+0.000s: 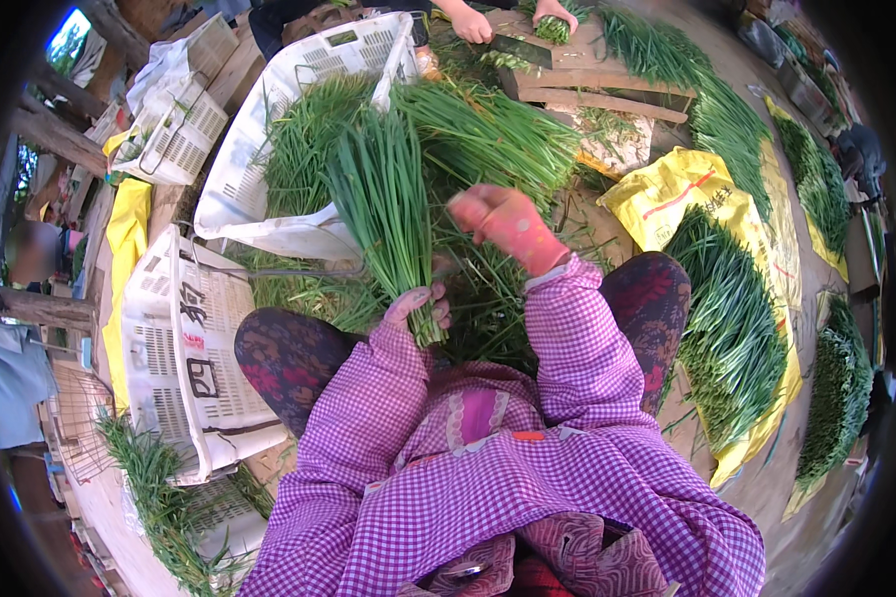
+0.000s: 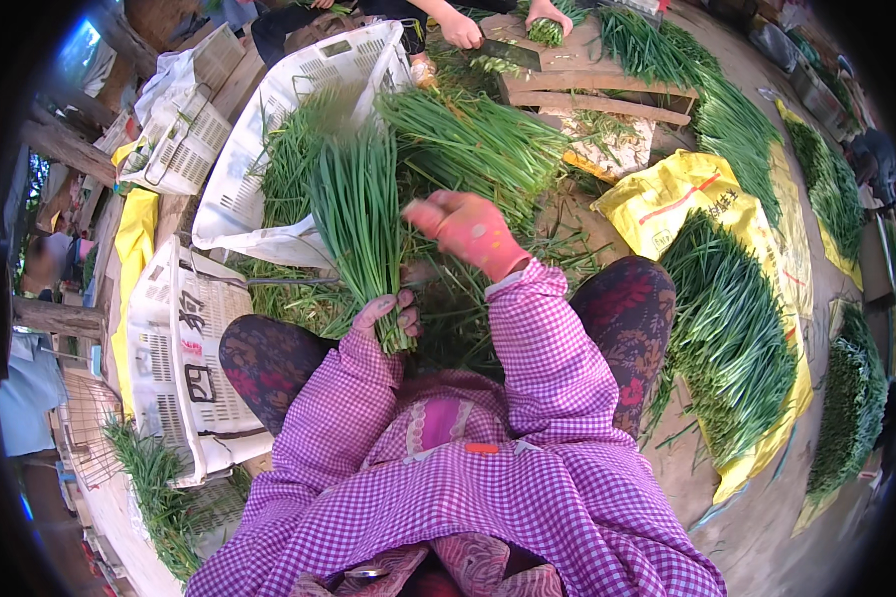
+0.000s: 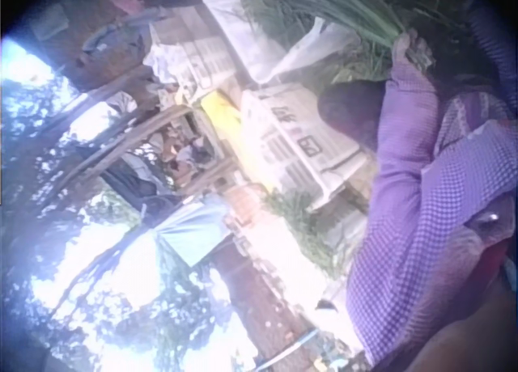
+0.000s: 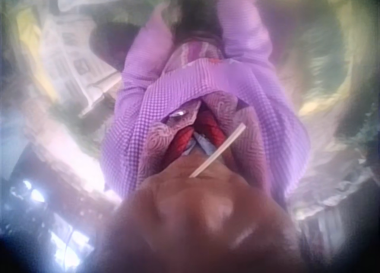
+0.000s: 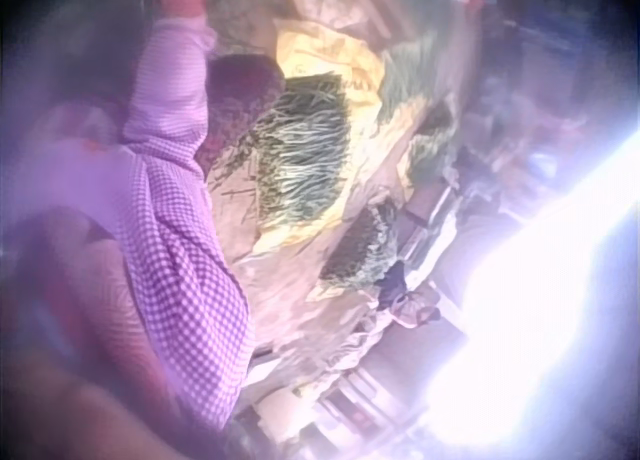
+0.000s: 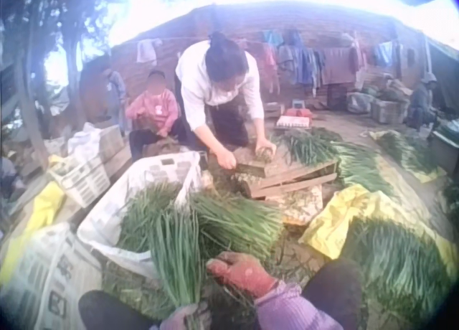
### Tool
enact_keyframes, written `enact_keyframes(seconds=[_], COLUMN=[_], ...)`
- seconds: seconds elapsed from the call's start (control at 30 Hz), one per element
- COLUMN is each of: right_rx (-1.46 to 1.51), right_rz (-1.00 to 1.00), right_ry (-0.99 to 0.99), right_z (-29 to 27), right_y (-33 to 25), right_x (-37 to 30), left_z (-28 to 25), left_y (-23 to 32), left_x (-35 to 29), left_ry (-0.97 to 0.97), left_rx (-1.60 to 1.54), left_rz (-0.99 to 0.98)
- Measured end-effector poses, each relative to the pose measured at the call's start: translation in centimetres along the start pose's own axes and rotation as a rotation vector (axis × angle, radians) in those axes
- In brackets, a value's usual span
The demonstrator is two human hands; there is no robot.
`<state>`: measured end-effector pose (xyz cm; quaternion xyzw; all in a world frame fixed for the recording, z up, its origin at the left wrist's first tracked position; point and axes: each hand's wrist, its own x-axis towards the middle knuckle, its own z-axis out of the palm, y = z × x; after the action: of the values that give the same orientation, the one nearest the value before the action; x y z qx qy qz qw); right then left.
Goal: The person cleans and bundles leeks by removing yellowing leaves and roots by hand, and then placing the cleaned leeks into a crate.
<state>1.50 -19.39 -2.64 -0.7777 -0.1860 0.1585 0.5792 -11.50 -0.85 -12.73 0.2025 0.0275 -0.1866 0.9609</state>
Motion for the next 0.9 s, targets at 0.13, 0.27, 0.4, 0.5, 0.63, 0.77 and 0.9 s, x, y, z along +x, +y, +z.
enact_keyframes(seconds=[0.13,0.27,0.4,0.5,0.63,0.77,0.9], right_rx=[-0.567,0.073,0.569,0.993,0.510,-0.364,-0.356], right_rz=[-0.095,-0.059,-0.102,-0.412,-0.144,-0.121,-0.036], right_ry=[-0.265,-0.173,-0.050,0.049,0.190,0.199,0.018], right_z=[2.7,2.1,-0.5,-2.0,-1.8,1.3,2.4], right_y=[-1.8,-0.8,-2.0,-0.5,-0.2,2.5,1.7], right_x=[-0.8,-0.8,-1.2,-0.7,0.1,1.0,0.9], left_z=[0.2,0.3,-0.3,-0.3,0.4,0.5,0.6], left_y=[0.4,0.3,0.4,0.4,0.2,-0.2,-0.2], left_x=[-0.2,0.0,0.6,0.6,0.7,0.5,0.3], left_ry=[0.023,-0.008,-0.097,-0.157,-0.195,-0.225,-0.257], left_rx=[0.087,0.054,0.006,-0.046,-0.088,-0.138,-0.114], left_rz=[-0.077,-0.049,-0.020,-0.046,-0.057,-0.081,-0.068])
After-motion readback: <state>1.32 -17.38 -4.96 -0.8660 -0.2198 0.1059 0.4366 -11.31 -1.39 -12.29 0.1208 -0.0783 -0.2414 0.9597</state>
